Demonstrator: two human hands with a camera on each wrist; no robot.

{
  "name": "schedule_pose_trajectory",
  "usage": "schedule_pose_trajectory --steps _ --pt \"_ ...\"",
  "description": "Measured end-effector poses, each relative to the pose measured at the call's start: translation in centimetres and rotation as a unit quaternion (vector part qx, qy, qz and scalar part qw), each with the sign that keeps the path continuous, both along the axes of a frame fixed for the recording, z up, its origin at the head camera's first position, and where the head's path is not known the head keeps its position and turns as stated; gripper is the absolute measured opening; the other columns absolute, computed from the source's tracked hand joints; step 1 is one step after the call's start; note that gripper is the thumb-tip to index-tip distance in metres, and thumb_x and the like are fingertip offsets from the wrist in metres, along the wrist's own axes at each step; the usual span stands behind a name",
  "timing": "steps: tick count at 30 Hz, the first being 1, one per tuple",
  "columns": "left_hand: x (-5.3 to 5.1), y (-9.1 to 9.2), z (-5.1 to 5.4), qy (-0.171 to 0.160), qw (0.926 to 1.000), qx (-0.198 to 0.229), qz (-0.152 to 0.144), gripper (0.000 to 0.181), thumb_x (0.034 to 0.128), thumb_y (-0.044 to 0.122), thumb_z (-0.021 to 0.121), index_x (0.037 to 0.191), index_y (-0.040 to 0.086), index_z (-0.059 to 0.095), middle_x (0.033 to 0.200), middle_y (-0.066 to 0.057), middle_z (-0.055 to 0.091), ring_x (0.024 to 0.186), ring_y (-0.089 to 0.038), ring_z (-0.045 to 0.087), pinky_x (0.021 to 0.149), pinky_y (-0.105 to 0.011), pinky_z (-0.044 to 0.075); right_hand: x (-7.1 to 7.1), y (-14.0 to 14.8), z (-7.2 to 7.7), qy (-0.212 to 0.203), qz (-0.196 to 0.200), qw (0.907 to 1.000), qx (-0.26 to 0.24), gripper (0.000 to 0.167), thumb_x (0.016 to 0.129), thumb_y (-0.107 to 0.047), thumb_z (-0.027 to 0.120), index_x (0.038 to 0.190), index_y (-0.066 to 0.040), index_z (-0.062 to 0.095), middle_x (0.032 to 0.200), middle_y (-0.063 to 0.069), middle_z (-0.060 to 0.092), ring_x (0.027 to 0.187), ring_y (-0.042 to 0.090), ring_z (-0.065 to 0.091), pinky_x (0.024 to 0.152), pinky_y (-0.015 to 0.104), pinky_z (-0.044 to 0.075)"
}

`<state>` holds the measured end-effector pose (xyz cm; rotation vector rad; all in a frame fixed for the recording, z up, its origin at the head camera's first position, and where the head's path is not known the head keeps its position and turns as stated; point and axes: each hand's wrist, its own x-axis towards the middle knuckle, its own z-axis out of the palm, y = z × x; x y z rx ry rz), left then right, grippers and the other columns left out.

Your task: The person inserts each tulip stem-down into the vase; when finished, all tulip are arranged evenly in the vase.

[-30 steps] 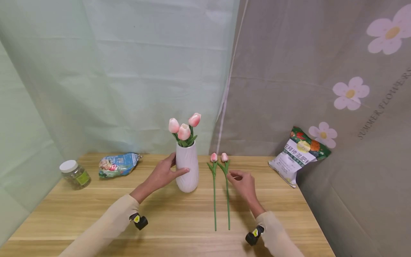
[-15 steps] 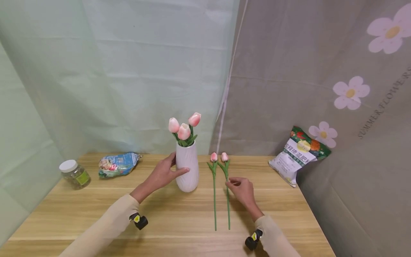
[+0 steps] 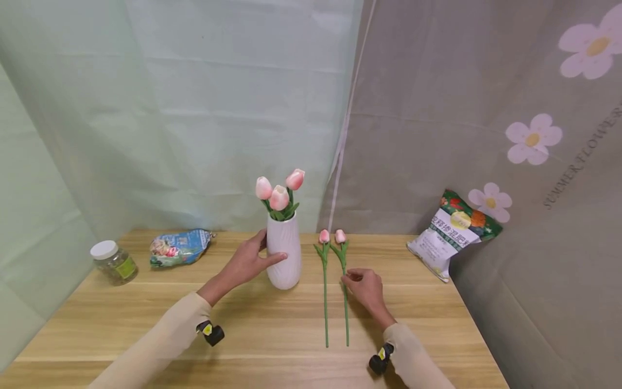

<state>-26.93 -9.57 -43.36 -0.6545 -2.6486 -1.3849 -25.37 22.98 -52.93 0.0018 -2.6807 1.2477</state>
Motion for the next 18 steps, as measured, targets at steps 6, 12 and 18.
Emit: schedule_pose_trajectory --steps 6,12,18 --pt "-0.02 0.02 0.09 0.001 1.0 0.001 -0.001 0.089 0.09 0.053 0.075 0.154 0.004 0.038 0.144 -0.016 0.056 0.13 -0.03 0.058 0.103 -0.051 0.052 -0.18 -0.19 -0.01 0.0 -0.005 0.9999 0.011 0.024 0.089 -0.021 0.081 0.105 -0.004 0.08 0.094 0.007 0.078 0.088 0.022 0.073 0.079 0.042 0.06" --pt "-0.01 0.02 0.04 0.003 1.0 -0.001 -0.002 0.089 0.0901 0.053 0.075 0.155 0.004 0.037 0.144 -0.016 0.056 0.13 -0.029 0.059 0.103 -0.05 0.053 -0.33 -0.39 -0.12 0.003 -0.012 0.9996 0.024 0.021 0.087 -0.021 0.082 0.101 -0.005 0.081 0.088 0.004 0.077 0.081 0.016 0.071 0.073 0.037 0.057" --pt "-0.01 0.04 -0.05 0.002 1.0 -0.001 0.0 0.09 0.0899 0.055 0.074 0.155 0.005 0.037 0.145 -0.015 0.056 0.13 -0.029 0.059 0.103 -0.05 0.053 -0.5 -0.63 -0.25 0.006 -0.019 0.9993 0.033 0.019 0.087 -0.022 0.083 0.096 -0.006 0.082 0.083 0.002 0.076 0.076 0.013 0.067 0.068 0.034 0.054"
